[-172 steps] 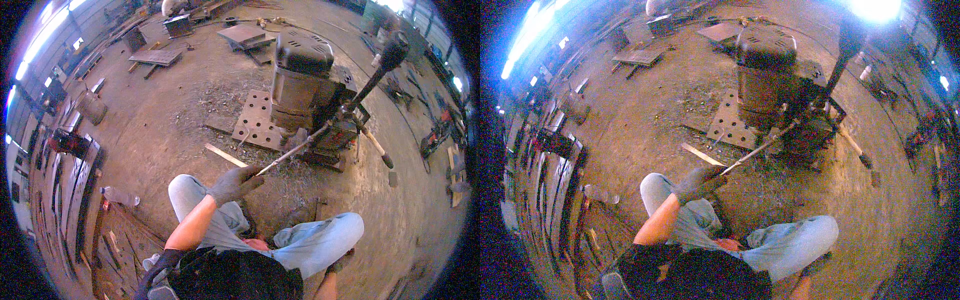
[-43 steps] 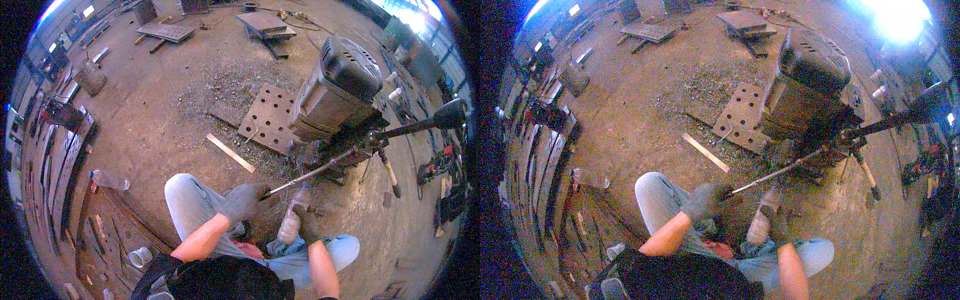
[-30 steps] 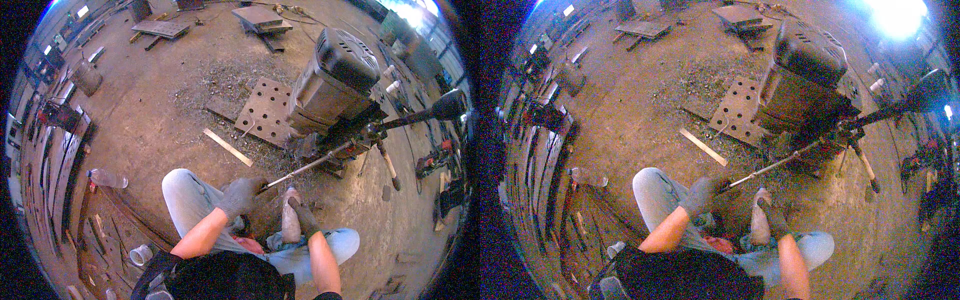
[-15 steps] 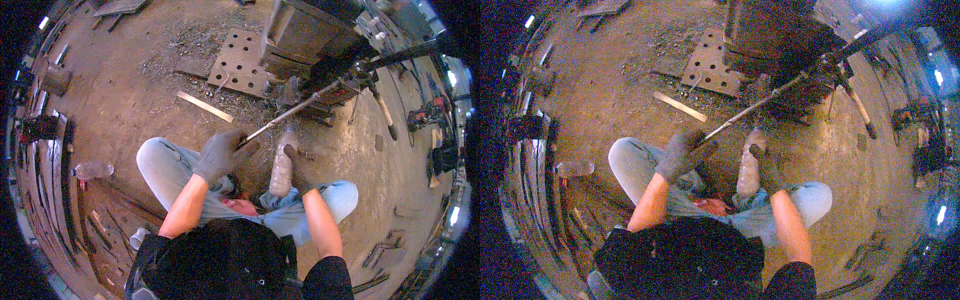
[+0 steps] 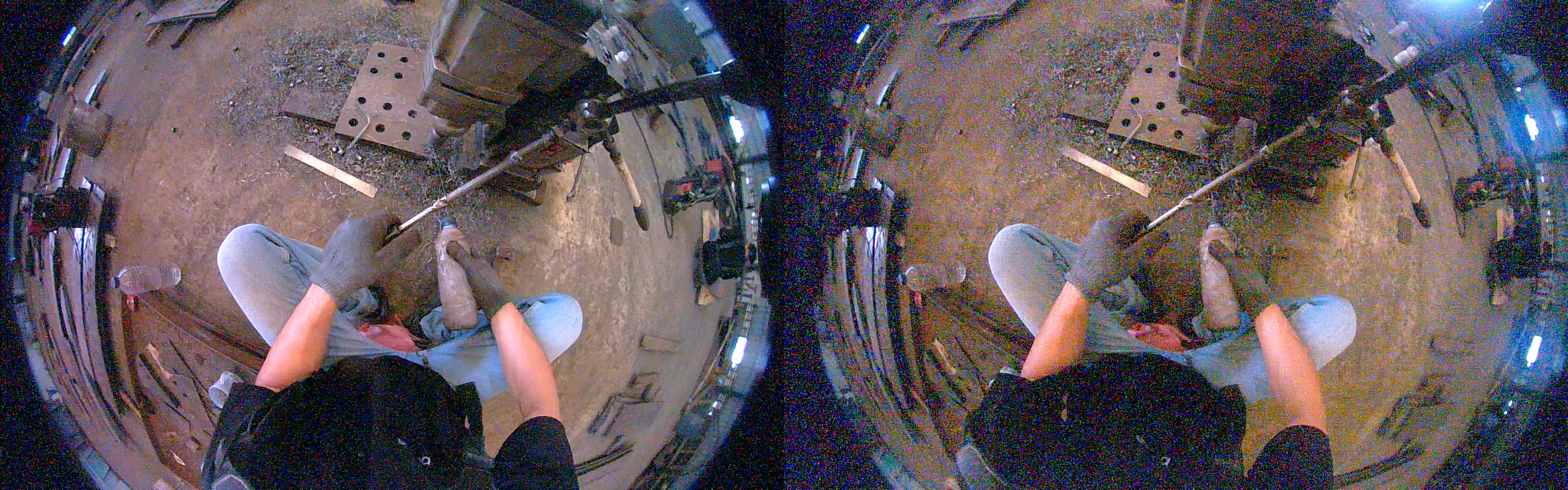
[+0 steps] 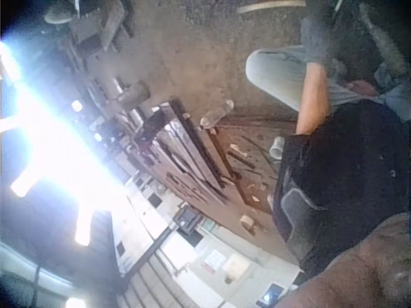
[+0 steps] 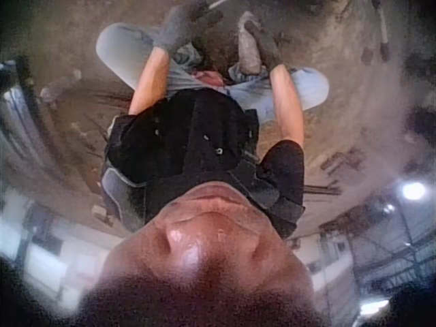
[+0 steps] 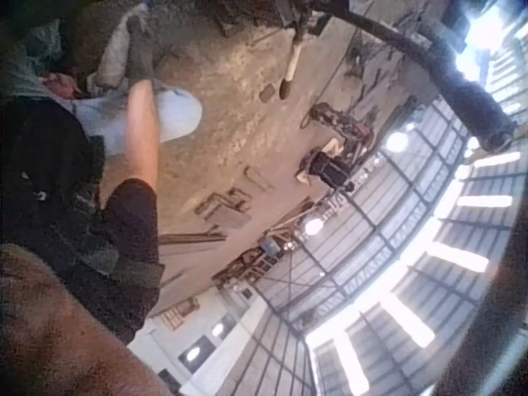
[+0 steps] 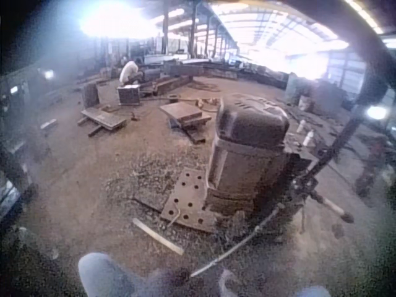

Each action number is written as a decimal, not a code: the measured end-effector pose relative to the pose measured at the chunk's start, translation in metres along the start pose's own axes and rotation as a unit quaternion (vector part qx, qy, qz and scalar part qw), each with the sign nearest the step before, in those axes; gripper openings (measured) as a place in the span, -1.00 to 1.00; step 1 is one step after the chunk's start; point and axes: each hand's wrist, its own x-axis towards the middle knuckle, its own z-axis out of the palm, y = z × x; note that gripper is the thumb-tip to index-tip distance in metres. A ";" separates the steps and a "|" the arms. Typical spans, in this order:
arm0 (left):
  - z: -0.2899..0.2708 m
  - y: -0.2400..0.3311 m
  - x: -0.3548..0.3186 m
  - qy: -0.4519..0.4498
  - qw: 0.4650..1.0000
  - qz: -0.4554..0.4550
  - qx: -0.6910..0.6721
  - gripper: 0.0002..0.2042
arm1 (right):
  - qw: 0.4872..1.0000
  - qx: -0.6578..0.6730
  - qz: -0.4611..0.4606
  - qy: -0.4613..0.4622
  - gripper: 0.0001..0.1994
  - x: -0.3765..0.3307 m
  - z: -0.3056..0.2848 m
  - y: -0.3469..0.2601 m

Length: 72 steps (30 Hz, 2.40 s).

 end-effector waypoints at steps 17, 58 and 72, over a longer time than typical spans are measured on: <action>0.007 -0.005 0.004 0.012 1.000 -0.008 0.003 -0.54 | 0.973 0.230 -0.007 -0.009 -0.37 0.019 -0.006 0.027; 0.015 -0.012 0.010 0.009 1.000 -0.003 -0.027 -0.55 | 0.996 0.053 -0.068 -0.005 -0.25 0.038 -0.009 0.045; 0.019 -0.014 0.012 0.018 0.999 0.006 -0.047 -0.57 | 0.998 0.009 -0.067 0.008 -0.34 0.039 -0.007 0.049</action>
